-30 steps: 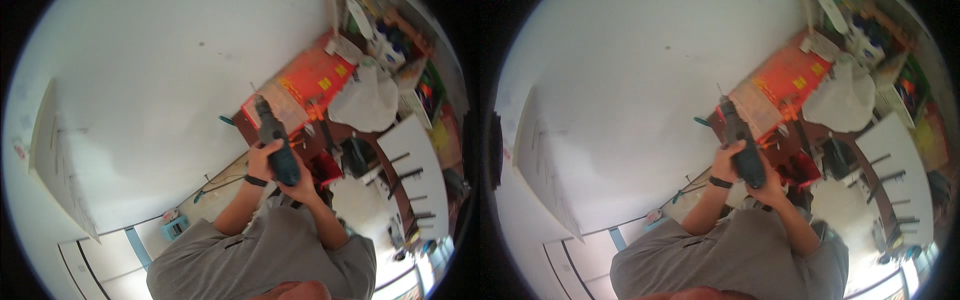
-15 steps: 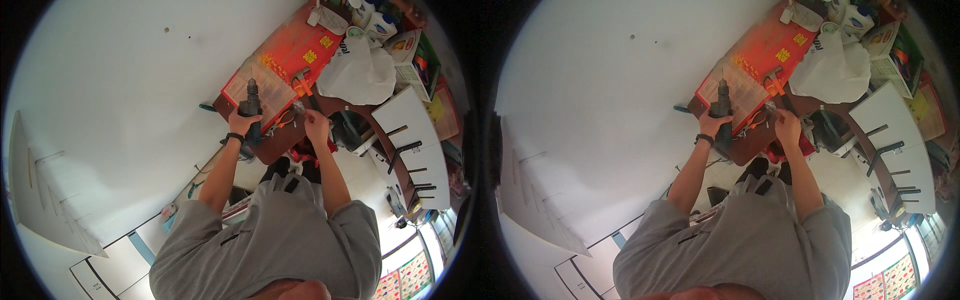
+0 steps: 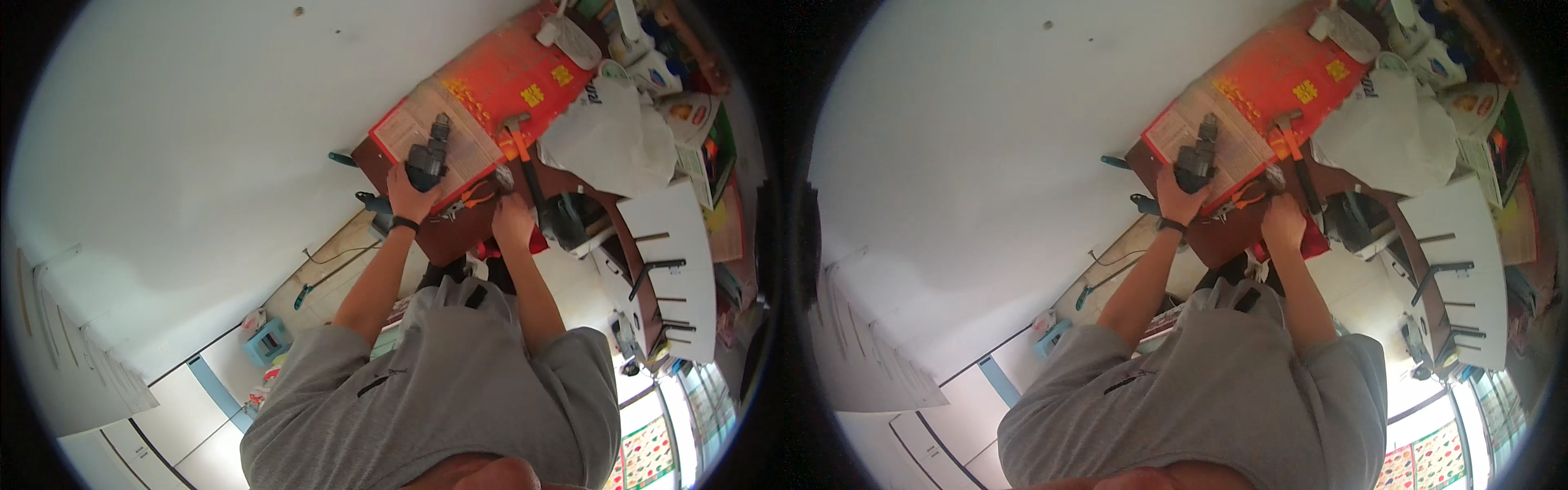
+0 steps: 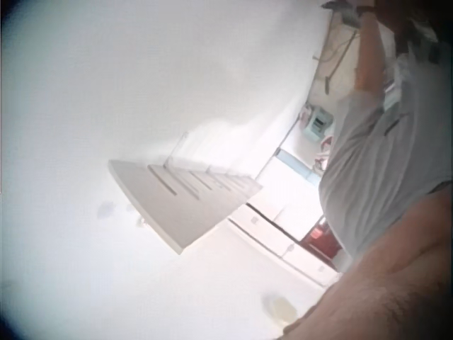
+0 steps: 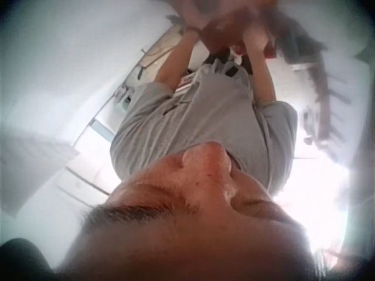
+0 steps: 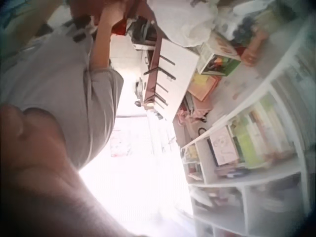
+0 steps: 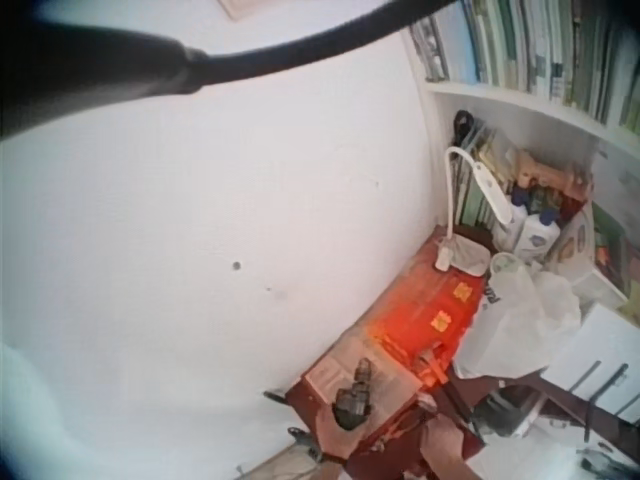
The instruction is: The person drills holes into the wall, inserts wall plugs, and hammers them flush. They then lift a white shelf board and align it with the installed plugs, preparing to secure it to the wall.
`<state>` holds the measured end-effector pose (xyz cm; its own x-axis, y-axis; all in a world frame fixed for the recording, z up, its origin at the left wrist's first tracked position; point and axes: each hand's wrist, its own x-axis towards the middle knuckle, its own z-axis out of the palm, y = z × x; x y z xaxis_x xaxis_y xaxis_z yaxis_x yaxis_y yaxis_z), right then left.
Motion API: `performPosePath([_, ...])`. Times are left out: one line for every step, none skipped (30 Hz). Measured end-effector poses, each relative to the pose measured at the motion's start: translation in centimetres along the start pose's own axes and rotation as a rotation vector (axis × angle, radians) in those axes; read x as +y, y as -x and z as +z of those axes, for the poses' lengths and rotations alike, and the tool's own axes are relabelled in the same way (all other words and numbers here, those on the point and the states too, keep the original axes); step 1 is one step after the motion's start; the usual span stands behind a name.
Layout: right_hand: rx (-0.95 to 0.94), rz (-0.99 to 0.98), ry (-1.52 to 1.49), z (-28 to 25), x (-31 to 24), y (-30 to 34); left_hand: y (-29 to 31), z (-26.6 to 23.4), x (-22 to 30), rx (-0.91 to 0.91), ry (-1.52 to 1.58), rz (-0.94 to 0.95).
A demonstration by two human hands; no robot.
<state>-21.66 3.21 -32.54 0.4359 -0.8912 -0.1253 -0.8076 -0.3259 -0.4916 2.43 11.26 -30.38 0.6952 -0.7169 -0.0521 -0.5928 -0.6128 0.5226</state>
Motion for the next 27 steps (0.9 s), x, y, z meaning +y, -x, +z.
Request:
performPosePath([0.038, 0.006, -0.010, -0.3, 0.2, 0.3, 0.3, -0.1, 0.4, 0.007, 0.002, -0.010])
performPosePath([0.073, 0.002, -0.019, -1.0, 0.2, 0.7, 0.1, -0.3, 0.7, 0.012, 0.002, -0.019])
performPosePath([0.079, 0.028, -0.103, -2.0, 0.0, 1.0, 0.0, -0.4, 1.0, 0.019, 0.005, -0.031])
performPosePath([0.080, 0.055, -0.184, -3.1, -0.2, 1.4, 0.2, -0.6, 1.3, 0.022, 0.008, -0.045])
performPosePath([0.080, 0.079, -0.270, -4.3, -0.7, 0.7, 0.1, -0.8, 1.4, 0.040, 0.027, -0.039])
performPosePath([0.025, 0.159, -0.518, -5.2, -1.7, -0.4, 0.2, -0.8, 1.6, 0.046, 0.034, -0.037])
performPosePath([-0.036, 0.238, -0.770, -6.4, -3.5, -1.4, 0.3, -0.8, 1.5, 0.056, 0.037, -0.031])
performPosePath([-0.103, 0.323, -1.021, -7.4, -5.1, -2.3, 0.3, -0.9, 1.6, 0.060, 0.040, -0.022])
performPosePath([-0.068, 0.188, -1.116, -7.9, -6.9, -4.2, 0.2, -1.0, 1.7, 0.036, 0.036, -0.061])
performPosePath([-0.046, 0.151, -1.162, -9.1, -9.2, -6.2, 0.1, -1.0, 1.8, 0.040, 0.027, -0.051])
performPosePath([-0.026, 0.112, -1.207, -10.4, -11.8, -8.3, 0.0, -0.9, 1.7, 0.044, 0.018, -0.043])
performPosePath([-0.042, 0.075, -1.320, -11.1, -14.2, -10.5, 0.2, -0.9, 1.6, 0.048, 0.007, -0.038])
performPosePath([-0.057, 0.041, -1.432, -11.7, -16.6, -12.6, 0.1, -0.8, 1.6, 0.062, 0.018, -0.021])
performPosePath([-0.049, 0.031, -1.408, -13.4, -19.3, -14.4, 0.3, -0.7, 1.7, 0.066, 0.016, -0.046])
performPosePath([-0.040, 0.024, -1.383, -14.9, -21.8, -15.8, 0.5, -0.6, 1.7, 0.066, 0.015, -0.071])
performPosePath([-0.009, 0.015, -1.446, -15.4, -23.6, -17.3, 0.5, -0.5, 2.0, 0.059, 0.018, -0.087])
performPosePath([0.014, 0.005, -1.509, -15.5, -25.1, -18.7, 0.4, -0.7, 2.1, 0.050, 0.016, -0.085])
performPosePath([0.027, -0.023, -1.513, -15.5, -26.1, -19.7, 0.4, -0.8, 2.2, 0.040, 0.014, -0.084])
performPosePath([0.036, -0.053, -1.519, -15.6, -27.0, -20.5, 0.4, -0.8, 1.9, 0.034, 0.012, -0.086])
performPosePath([0.047, -0.084, -1.524, -15.6, -27.6, -21.1, 0.4, -0.7, 1.7, 0.040, 0.008, -0.070])
performPosePath([0.069, -0.097, -1.504, -15.4, -28.1, -21.4, 0.3, -0.5, 1.5, 0.045, 0.005, -0.052])
performPosePath([0.061, -0.091, -1.490, -15.2, -28.3, -21.5, 0.3, -0.4, 1.3, 0.049, 0.003, -0.038])
performPosePath([0.054, -0.085, -1.476, -14.9, -28.5, -21.6, 0.4, -0.3, 1.1, 0.055, -0.001, -0.038])
performPosePath([0.048, -0.079, -1.463, -14.8, -28.7, -21.8, 0.4, -0.2, 1.0, 0.061, -0.005, -0.036])
performPosePath([0.060, -0.088, -1.471, -14.5, -28.7, -21.9, 0.4, -0.1, 1.0, 0.066, -0.009, -0.035])
performPosePath([0.072, -0.098, -1.480, -14.3, -28.8, -22.1, 0.4, -0.1, 0.9, 0.055, -0.004, -0.040])
performPosePath([0.084, -0.108, -1.489, -14.1, -28.8, -22.3, 0.3, -0.1, 0.9, 0.044, 0.001, -0.044])
